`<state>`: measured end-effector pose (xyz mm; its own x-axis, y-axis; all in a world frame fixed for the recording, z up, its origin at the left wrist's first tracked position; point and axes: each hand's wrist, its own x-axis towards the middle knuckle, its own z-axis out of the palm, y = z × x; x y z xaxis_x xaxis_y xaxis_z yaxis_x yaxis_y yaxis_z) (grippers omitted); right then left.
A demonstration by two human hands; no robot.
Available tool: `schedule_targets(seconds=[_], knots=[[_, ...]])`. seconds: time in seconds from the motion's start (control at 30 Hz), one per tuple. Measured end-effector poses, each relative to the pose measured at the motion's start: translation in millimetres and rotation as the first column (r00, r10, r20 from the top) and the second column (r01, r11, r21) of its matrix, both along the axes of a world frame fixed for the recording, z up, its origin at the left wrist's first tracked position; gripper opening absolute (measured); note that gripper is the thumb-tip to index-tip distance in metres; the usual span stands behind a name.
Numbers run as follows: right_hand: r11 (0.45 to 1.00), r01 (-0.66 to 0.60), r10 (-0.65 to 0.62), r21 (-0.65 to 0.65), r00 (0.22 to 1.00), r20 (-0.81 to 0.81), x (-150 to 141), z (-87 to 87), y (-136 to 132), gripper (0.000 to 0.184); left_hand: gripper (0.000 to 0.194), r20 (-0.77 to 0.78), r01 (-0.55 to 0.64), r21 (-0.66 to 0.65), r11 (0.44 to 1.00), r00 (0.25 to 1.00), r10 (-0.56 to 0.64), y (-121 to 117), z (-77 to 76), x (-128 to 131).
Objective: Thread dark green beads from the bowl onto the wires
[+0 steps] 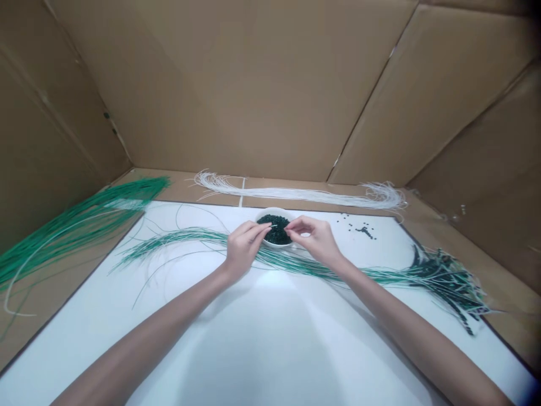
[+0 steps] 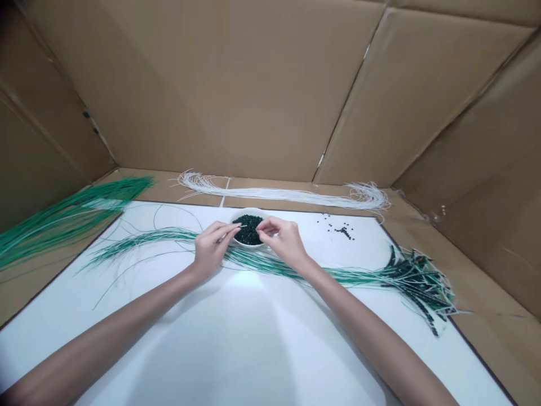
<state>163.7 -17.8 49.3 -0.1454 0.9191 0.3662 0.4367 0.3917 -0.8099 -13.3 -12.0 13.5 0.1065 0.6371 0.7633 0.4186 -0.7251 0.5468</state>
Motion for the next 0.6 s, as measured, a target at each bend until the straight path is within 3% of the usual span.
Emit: schedule_targets(seconds=[0.13,0.27,0.47,0.6], knots=[[0.989,0.044,-0.057,0.143,0.995,0.086,12.9,-4.2,-21.4,0.015,0.018,0.017,-0.057,0.002,0.998,0.998,0.057,3.7,-13.3,-1.1],[0.974,0.082,-0.123,0.211,0.974,0.188,31.0,-10.0,-53.1,0.017,0.02,-0.001,-0.141,0.004,0.99,0.99,0.141,7.0,-15.7,-1.4],[0.99,0.128,-0.142,0.062,0.923,0.357,36.6,-20.9,-72.8,0.02,0.024,0.002,-0.299,-0.002,0.954,0.954,0.299,8.7,-13.6,-3.5],[0.992,0.114,-0.086,-0.052,0.923,0.376,28.2,-10.2,-62.3,0.021,0.025,-0.023,-0.373,-0.018,0.928,0.928,0.373,9.0,-14.5,-4.9]])
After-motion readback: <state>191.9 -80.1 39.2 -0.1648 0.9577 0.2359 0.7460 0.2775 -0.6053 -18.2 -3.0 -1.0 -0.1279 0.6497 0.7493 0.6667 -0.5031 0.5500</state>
